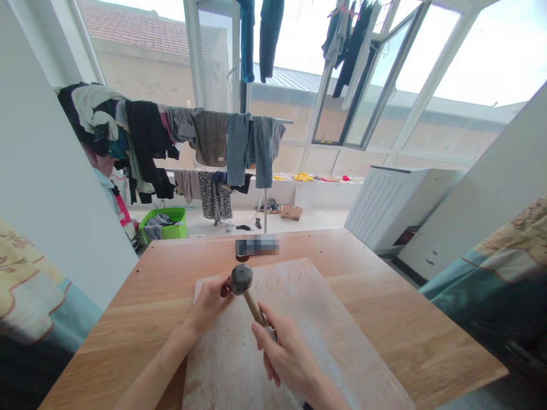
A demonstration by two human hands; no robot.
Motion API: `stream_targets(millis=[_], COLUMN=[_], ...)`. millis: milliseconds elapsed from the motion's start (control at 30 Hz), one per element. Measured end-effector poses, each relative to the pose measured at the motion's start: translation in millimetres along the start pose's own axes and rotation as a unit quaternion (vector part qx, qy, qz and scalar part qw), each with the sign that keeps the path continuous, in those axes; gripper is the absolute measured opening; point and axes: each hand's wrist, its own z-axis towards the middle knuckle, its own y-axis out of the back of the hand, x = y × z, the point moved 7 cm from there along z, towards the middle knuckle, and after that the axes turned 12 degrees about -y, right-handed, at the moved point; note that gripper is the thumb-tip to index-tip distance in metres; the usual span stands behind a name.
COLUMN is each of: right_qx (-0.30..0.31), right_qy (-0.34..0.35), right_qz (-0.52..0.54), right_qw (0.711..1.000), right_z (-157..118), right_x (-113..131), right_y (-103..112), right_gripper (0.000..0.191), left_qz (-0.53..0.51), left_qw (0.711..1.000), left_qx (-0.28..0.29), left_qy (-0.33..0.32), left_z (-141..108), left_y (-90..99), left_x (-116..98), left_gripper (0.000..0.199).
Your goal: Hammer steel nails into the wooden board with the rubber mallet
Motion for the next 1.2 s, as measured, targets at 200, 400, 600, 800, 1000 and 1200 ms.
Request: stream_targets(millis=[200,400,600,800,1000,1200], right_qx=[0.012,-0.096,-0.169,-0.193,-0.192,-0.227], right_qy=[0.007,-0.056,-0.124,-0.111,-0.114,-0.11], right_qz=[0.024,0.041,-0.031,-0.028,-0.012,0.011], right_qw=[1.0,0.993,0.977,0.974,0.975,0.968], right_z=[-12,-55,-72,-71,-73,-76], right_x=[-1,-37,-75,-88,-86,-79], right_y=[13,79,113,114,113,114], right_gripper=[0.039,0.062,0.067,0.075,0.074,0.067], left_qz=[0.012,0.158,0.247,0.269,0.233,0.116], left_qw=[0.999,0.977,0.851,0.834,0.887,0.981], left_qx=[0.013,0.017,0.262,0.258,0.309,0.148], left_qy=[0.036,-0.142,-0.382,-0.407,-0.253,-0.041], left_z=[0,3,-18,-23,-18,-17], left_y=[0.3,-6.5,-103.0,-126.3,-59.2,20.1], left_x=[3,-63,-165,-180,-124,-22], left_gripper=[0.011,0.019,0.007,0.004,0.024,0.011])
